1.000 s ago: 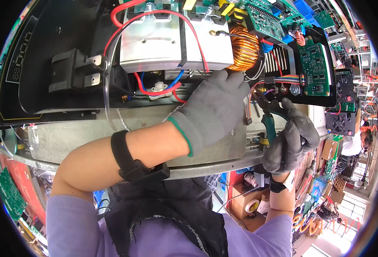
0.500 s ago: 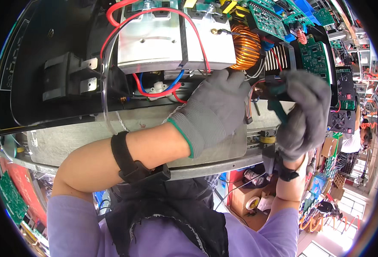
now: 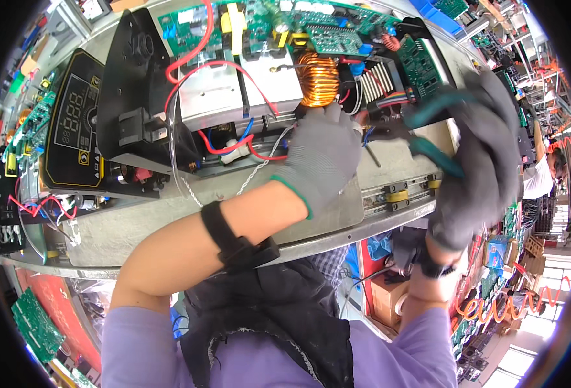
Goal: Assembling and wiring solar power inverter components on a factory assembly line.
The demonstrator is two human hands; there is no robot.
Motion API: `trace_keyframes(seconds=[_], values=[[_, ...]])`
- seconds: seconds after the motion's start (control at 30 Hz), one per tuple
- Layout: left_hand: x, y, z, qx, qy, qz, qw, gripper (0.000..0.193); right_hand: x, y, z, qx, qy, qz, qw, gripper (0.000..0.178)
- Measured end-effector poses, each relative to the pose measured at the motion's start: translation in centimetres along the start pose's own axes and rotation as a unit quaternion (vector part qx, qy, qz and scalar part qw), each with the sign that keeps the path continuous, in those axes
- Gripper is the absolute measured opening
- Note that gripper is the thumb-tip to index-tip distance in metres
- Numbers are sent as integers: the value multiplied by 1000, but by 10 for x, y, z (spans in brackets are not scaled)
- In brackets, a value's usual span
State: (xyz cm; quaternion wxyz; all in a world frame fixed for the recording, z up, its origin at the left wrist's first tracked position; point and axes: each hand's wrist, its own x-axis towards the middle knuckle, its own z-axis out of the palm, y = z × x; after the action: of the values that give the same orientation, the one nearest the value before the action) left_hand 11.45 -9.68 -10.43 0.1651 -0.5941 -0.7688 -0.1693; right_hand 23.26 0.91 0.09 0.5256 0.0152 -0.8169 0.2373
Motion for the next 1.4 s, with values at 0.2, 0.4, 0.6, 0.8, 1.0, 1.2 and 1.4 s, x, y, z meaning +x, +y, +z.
trace_keyframes(seconds=[0.2,0.4,0.6,0.8,1.0,1.2,1.4], values=[[30,19,13,-12,-33,-68,997,16,-51,-45,-36,84,111,78,987,23],[44,29,24,30,-102,-43,993,18,-85,-51,-54,54,161,157,973,22],[69,49,66,38,-106,-51,992,21,-113,-55,-85,51,158,201,965,30],[91,58,44,-71,-129,-81,986,21,-120,-38,-118,65,176,230,955,26],[-37,33,-42,-218,35,62,973,16,-131,-31,-118,131,187,305,925,35],[-162,-65,-138,-51,148,-120,980,23,-142,-29,-26,347,191,469,790,37],[-171,-103,-125,85,-19,-190,978,27,-145,-58,82,388,180,503,751,37]])
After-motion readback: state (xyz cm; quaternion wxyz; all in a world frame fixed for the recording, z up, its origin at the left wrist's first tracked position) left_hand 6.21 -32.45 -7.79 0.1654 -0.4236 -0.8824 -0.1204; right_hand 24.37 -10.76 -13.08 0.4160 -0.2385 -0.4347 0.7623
